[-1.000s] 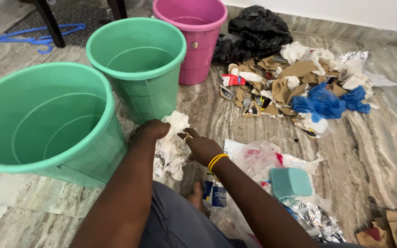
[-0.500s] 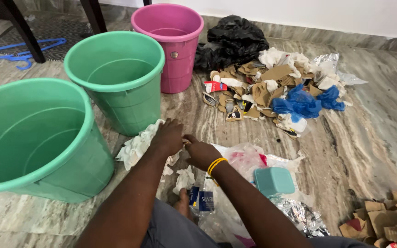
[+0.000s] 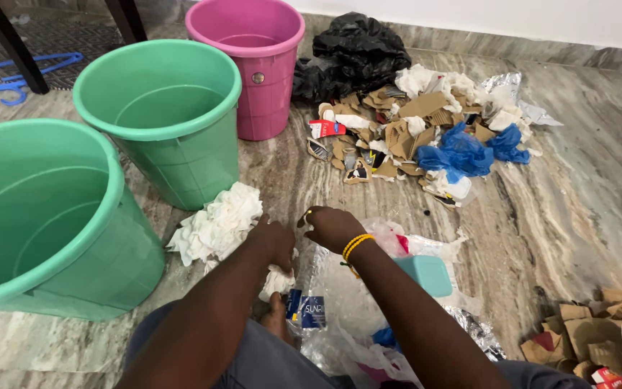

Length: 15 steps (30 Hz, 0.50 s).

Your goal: The person sits on the floor and sorts mixed waste by hand, separating paper, cardboard, and plastic items into piles. They handle crumpled paper, cardboard pieces, and plastic bags, placing sorted items into designated areas.

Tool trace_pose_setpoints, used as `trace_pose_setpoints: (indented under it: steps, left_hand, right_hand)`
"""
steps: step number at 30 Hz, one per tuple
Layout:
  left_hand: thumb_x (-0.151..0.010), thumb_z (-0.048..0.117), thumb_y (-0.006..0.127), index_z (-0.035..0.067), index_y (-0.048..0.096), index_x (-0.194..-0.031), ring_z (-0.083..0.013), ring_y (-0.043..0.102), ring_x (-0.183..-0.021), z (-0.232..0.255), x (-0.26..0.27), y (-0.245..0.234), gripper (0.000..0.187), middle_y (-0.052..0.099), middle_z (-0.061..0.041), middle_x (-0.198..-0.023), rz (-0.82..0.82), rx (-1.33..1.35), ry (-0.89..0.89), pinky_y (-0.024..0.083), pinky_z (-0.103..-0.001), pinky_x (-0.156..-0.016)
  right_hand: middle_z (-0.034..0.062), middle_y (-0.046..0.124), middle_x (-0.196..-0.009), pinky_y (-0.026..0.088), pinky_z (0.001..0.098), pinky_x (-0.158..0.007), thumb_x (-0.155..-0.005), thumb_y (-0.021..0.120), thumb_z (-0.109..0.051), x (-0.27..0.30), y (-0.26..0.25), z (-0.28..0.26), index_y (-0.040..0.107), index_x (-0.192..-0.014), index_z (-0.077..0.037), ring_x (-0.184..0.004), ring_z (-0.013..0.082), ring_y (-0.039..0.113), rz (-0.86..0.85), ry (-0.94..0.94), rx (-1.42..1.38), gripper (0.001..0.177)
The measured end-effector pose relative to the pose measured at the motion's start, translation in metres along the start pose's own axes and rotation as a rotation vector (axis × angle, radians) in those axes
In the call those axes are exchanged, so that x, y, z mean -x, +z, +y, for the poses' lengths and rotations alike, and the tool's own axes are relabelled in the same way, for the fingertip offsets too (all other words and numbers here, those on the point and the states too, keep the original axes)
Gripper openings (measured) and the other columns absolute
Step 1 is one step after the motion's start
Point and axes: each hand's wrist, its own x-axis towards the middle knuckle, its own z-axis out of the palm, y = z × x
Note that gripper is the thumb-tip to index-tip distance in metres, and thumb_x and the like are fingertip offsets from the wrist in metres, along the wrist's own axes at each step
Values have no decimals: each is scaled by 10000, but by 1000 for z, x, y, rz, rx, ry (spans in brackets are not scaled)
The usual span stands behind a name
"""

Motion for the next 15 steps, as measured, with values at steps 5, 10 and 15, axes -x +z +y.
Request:
trace_pose_setpoints:
  steps: [5, 10, 15]
  left_hand:
    - [-633, 519, 939, 163, 731, -1199, -286, 577, -1277, 6, -13, 12, 701, 687, -87, -1260, 31, -223, 43, 325, -547, -1148]
    - [-607, 222, 933, 174, 712, -1273, -333, 600, -1264, -5, -45, 37, 703, 626, -95, -1353, 52, -13, 68, 474, -504, -1015]
    - [-887, 157, 690, 151, 702, -1303, -292, 625, -1288, -16, -68, 62, 416, 668, -102, -1361, -28, -149, -17, 329, -505, -1171]
  right_hand:
    - [56, 708, -1148, 542, 450, -894, -874, 714, -293, 0, -6, 3, 741, -1108, -193, -1063, 302, 675, 27, 1, -75, 256]
    - [58, 709, -1138, 546, 440, -905, -886, 702, -294, 3, -8, 12, 746, -1105, -194, -1073, 296, 675, 48, 3, -75, 244]
    - [49, 703, -1148, 537, 451, -885, -891, 693, -297, 8, -12, 24, 742, -1096, -187, -1067, 297, 666, 24, 32, -80, 238]
